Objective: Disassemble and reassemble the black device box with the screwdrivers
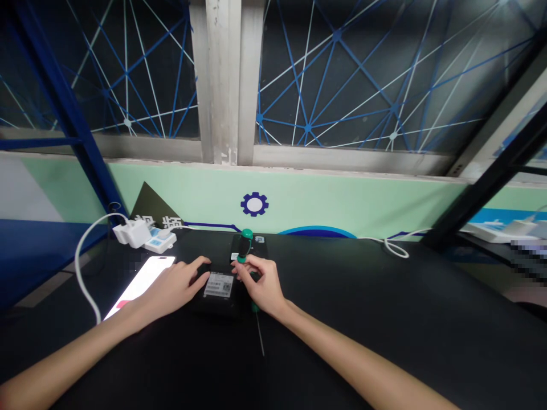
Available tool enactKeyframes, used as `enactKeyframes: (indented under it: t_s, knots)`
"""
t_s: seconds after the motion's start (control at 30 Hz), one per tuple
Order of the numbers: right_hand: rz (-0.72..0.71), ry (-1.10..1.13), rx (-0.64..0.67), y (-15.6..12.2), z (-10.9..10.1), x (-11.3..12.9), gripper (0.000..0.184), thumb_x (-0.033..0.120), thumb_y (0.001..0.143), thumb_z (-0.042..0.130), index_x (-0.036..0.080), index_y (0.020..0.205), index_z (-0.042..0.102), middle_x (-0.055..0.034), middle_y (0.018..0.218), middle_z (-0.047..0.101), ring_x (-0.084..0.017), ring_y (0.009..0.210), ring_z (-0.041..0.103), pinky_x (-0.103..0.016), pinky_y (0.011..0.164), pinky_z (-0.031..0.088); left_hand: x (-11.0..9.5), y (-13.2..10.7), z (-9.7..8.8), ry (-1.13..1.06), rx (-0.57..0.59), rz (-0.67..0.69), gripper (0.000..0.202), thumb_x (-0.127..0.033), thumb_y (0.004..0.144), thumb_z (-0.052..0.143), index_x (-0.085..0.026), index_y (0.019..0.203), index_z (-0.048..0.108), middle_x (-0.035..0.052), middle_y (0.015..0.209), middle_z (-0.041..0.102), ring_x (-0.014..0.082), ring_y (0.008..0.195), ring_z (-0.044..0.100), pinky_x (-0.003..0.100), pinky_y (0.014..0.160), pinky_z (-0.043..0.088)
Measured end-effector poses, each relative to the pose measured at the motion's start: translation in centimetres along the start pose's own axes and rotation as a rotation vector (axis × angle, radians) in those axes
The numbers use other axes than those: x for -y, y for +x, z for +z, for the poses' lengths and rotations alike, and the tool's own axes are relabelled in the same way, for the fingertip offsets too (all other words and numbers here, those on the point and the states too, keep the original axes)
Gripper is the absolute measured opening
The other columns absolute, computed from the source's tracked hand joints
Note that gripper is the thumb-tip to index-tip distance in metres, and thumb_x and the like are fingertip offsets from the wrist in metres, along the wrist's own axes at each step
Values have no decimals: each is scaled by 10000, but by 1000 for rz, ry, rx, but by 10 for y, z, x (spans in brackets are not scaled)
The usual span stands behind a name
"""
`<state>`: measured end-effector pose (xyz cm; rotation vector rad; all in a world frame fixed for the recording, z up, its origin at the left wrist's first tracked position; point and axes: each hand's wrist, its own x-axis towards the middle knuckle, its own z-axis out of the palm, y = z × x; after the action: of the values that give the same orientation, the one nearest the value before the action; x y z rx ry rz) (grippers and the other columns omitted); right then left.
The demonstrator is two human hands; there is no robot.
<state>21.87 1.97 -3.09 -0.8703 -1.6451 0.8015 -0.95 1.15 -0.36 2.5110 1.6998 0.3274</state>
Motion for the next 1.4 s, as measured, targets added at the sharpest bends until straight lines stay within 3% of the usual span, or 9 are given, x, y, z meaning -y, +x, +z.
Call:
enactKeyframes:
  t_s: [0.47,0.77,1.07,1.4]
  knots:
    - [-1,-30,-41,2,2,-4,250,416,895,673,184,804,695,-49,716,726,-180,608,667,-273,589,538,-1,-1,-2,9,6,3,448,-434,1008,297,-212,1305,547,78,767,696,318,760,687,349,628,450]
    - [-14,3,-10,0,1,-5,241,394,933,628,176,946,729,-74,819,747,-183,663,685,-287,651,563,-1,0,-2,21,13,5,420,-427,1016,306,-224,1300,539,54,725,681,300,743,687,323,610,430]
    - [-59,-62,-48,2,2,-1,218,369,911,658,183,799,686,-47,727,726,-174,624,657,-270,617,523,-1,0,-1,33,12,-2,410,-426,1019,314,-229,1300,538,63,762,690,304,762,690,330,632,443]
    - [-70,-55,-71,2,2,-3,192,354,889,683,180,808,671,-29,683,686,-166,608,629,-273,614,521,-1,0,-1,29,15,-2,428,-433,1015,299,-229,1304,538,69,773,695,327,786,690,358,643,451]
